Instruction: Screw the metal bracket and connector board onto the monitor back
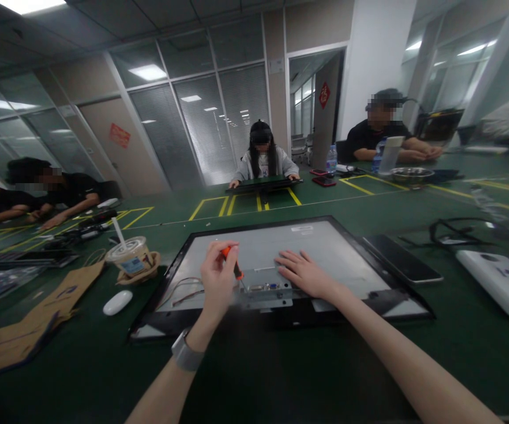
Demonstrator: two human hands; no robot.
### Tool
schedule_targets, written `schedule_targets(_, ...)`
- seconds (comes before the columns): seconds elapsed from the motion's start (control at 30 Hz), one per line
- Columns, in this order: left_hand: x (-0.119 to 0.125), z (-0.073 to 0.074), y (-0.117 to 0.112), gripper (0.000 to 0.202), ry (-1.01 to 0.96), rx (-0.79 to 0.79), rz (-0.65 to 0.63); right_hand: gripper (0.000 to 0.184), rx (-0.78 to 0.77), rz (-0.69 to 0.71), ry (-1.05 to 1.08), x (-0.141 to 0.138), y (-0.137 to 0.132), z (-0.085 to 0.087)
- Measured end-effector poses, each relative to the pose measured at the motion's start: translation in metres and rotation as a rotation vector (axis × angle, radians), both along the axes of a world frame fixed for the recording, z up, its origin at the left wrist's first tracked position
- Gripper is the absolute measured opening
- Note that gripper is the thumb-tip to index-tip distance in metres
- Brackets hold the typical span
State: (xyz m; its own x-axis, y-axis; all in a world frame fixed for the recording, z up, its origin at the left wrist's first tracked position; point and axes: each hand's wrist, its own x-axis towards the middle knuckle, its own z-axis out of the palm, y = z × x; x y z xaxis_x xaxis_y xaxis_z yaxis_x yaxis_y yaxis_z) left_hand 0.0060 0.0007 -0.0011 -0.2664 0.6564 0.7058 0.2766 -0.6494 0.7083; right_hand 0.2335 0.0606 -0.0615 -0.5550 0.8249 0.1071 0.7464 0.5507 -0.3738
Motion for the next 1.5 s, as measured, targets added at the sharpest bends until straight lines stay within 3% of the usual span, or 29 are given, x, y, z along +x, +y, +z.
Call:
schedule_targets(0.33, -0.0001, 0.0037, -0.0049, 0.027, -0.053, -0.061, -0.099, 0.063, 0.005, 0.006, -0.020, 0.0008, 0.0003, 0.0003)
schedule_targets(0.63, 0.0007, 0.0040, -0.0034, 0.017, -0.003, -0.006, 0.018, 0.064, -0.006, 0.003, -0.025, -0.0002, -0.0010, 0.0030)
schedule_targets(0.93, 0.0008, 0.0031, -0.0048, 0.027, -0.075, -0.104, -0.091, 0.065, -0.008, 0.002, -0.035, -0.0006, -0.0015, 0.0037)
schedule_targets(1.17, 0.0008, 0.0027, -0.0032, 0.019, -0.036, -0.074, -0.005, 0.060, -0.011, 0.010, -0.033, -0.0007, -0.0032, 0.0071)
schedule_targets(1.5, 0.0006, 0.0039, -0.0028, 0.027, -0.118, -0.109, -0.072, 0.064, -0.019, -0.005, -0.023, -0.0012, -0.0037, 0.0070)
